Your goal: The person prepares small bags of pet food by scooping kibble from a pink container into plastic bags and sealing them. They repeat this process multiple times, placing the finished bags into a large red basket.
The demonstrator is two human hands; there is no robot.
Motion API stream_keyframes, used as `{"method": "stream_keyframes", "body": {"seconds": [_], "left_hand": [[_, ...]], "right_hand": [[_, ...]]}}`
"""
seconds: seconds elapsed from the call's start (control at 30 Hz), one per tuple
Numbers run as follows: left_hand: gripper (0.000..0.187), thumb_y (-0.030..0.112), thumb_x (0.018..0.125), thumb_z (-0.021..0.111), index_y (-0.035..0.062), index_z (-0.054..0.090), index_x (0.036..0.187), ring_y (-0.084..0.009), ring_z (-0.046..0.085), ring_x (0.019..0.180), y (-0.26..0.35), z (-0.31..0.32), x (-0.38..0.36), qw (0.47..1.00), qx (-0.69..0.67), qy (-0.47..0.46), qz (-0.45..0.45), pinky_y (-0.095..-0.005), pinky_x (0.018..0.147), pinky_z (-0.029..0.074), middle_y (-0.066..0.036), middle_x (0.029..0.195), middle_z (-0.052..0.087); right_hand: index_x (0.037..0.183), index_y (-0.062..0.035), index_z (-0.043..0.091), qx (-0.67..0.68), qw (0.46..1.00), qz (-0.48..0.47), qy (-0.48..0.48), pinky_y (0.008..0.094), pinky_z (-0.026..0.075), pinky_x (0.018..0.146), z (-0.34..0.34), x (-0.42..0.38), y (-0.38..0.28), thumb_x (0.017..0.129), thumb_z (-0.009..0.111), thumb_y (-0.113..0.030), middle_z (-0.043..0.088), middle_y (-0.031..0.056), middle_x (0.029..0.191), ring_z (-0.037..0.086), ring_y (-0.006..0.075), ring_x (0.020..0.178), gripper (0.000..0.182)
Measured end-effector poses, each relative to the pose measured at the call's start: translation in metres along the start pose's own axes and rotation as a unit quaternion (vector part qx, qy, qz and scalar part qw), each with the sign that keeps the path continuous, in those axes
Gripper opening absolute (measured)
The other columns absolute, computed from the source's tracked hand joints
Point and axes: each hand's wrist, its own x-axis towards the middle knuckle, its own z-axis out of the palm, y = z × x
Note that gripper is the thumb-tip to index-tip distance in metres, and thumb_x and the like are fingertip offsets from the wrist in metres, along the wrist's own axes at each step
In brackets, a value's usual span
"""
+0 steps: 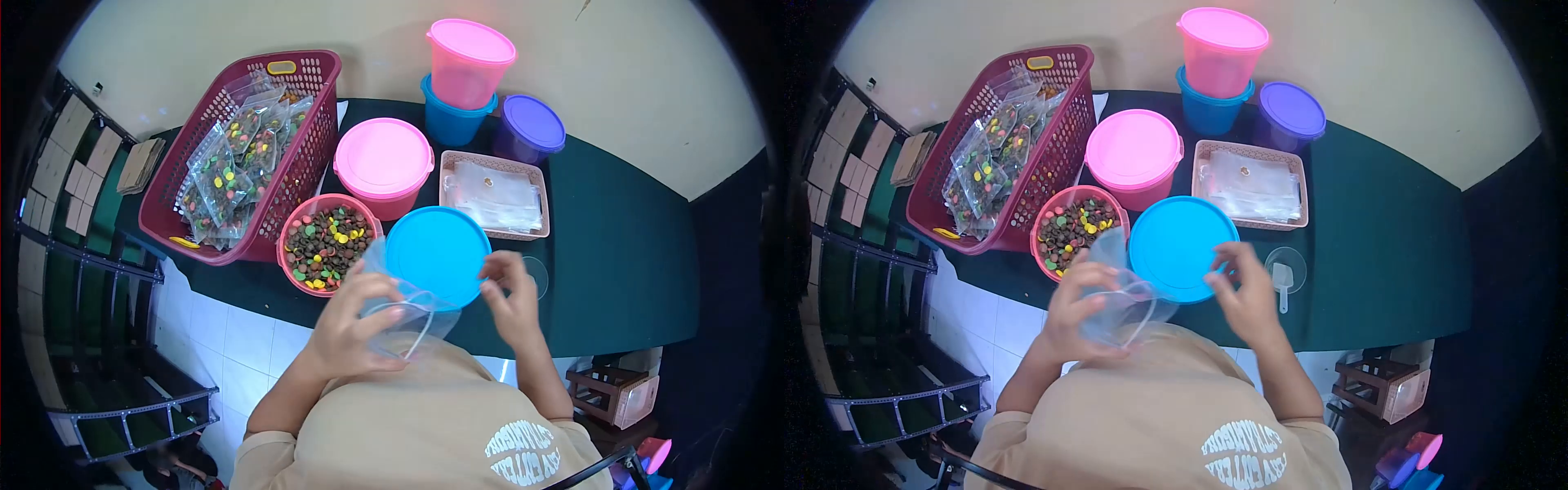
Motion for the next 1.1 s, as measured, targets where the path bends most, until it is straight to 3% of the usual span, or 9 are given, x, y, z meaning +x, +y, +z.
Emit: {"method": "stream_keyframes", "body": {"seconds": [0.17,0.3,0.33,0.4,0.53,0.67,0.8,0.97,1.1], "left_hand": [[0.109,0.035,0.05,0.093,0.0305,0.034,0.14,-0.0354,0.052,0.111,-0.006,-0.063,-0.03,0.989,0.055,0.122,-0.064,-0.05,0.09,0.044,-0.019,0.123,0.047],[0.121,0.034,0.048,0.092,0.0258,0.018,0.144,-0.0332,0.048,0.111,-0.003,-0.107,-0.068,0.978,0.038,0.191,-0.073,-0.0455,0.092,0.044,-0.023,0.13,0.036],[0.119,0.032,0.049,0.091,0.0241,0.019,0.143,-0.0328,0.049,0.111,0.0,-0.115,-0.074,0.973,0.049,0.209,-0.087,-0.0454,0.093,0.044,-0.022,0.129,0.037],[0.115,0.029,0.048,0.091,0.0226,0.023,0.141,-0.0324,0.049,0.111,-0.008,-0.118,-0.081,0.969,0.069,0.193,-0.136,-0.0449,0.093,0.043,-0.021,0.127,0.039],[0.102,0.017,0.047,0.089,0.0169,0.036,0.134,-0.0326,0.05,0.112,-0.018,-0.11,-0.077,0.959,0.144,0.097,-0.223,-0.0434,0.091,0.044,-0.018,0.123,0.044],[0.098,0.019,0.047,0.088,0.0143,0.039,0.132,-0.0346,0.048,0.115,-0.029,-0.102,-0.085,0.938,0.159,0.052,-0.303,-0.0429,0.097,0.04,-0.018,0.125,0.043],[0.097,0.022,0.047,0.089,0.0107,0.04,0.13,-0.0351,0.046,0.118,-0.035,-0.11,-0.093,0.908,0.157,-0.012,-0.389,-0.0412,0.1,0.039,-0.017,0.126,0.043],[0.097,0.024,0.048,0.088,0.0093,0.041,0.132,-0.0355,0.045,0.12,-0.052,-0.122,-0.111,0.897,0.124,-0.043,-0.423,-0.0415,0.102,0.039,-0.017,0.127,0.043],[0.097,0.026,0.05,0.088,0.0088,0.043,0.134,-0.0354,0.045,0.121,-0.071,-0.129,-0.12,0.89,0.079,-0.089,-0.441,-0.0414,0.102,0.039,-0.018,0.13,0.042]], "right_hand": [[0.115,-0.0008,0.053,-0.352,0.918,0.108,0.149,0.0451,0.046,0.085,-0.054,-0.024,0.156,0.082,0.069,-0.026,0.058,0.018,0.108,0.057,0.037,0.103,0.044],[0.107,-0.0018,0.053,-0.44,0.813,0.377,0.055,0.0447,0.051,0.076,-0.088,-0.087,0.228,0.083,0.065,-0.048,0.061,0.0174,0.102,0.062,0.0349,0.093,0.053],[0.107,-0.0018,0.053,-0.442,0.814,0.375,0.048,0.0447,0.051,0.076,-0.085,-0.092,0.233,0.083,0.065,-0.048,0.061,0.0174,0.102,0.062,0.0349,0.093,0.053],[0.106,-0.0032,0.054,-0.111,0.822,0.556,0.057,0.0402,0.054,0.062,-0.08,-0.1,0.243,0.084,0.061,-0.057,0.063,0.0131,0.094,0.065,0.0261,0.079,0.059],[0.104,-0.0086,0.053,0.146,0.826,0.539,0.075,0.0348,0.052,0.055,-0.07,-0.098,0.263,0.093,0.055,-0.043,0.063,0.0066,0.085,0.06,0.017,0.063,0.036],[0.097,-0.0103,0.051,0.192,0.844,0.491,0.094,0.0302,0.049,0.051,-0.067,-0.091,0.252,0.097,0.051,-0.032,0.059,0.004,0.078,0.054,0.0124,0.056,0.022],[0.095,-0.0114,0.051,0.107,0.886,0.407,0.193,0.018,0.041,0.046,-0.062,-0.078,0.189,0.097,0.052,-0.025,0.057,0.0023,0.074,0.047,0.0078,0.048,0.014],[0.101,-0.0051,0.063,-0.158,0.976,0.098,0.114,0.0242,0.044,0.061,-0.012,-0.017,0.05,0.098,0.049,-0.016,0.064,0.0061,0.08,0.059,0.0155,0.066,0.018],[0.101,-0.0025,0.065,-0.268,0.963,0.027,-0.003,0.0312,0.048,0.07,0.068,0.041,-0.036,0.093,0.054,-0.012,0.068,0.0107,0.088,0.063,0.0236,0.078,0.017]]}}
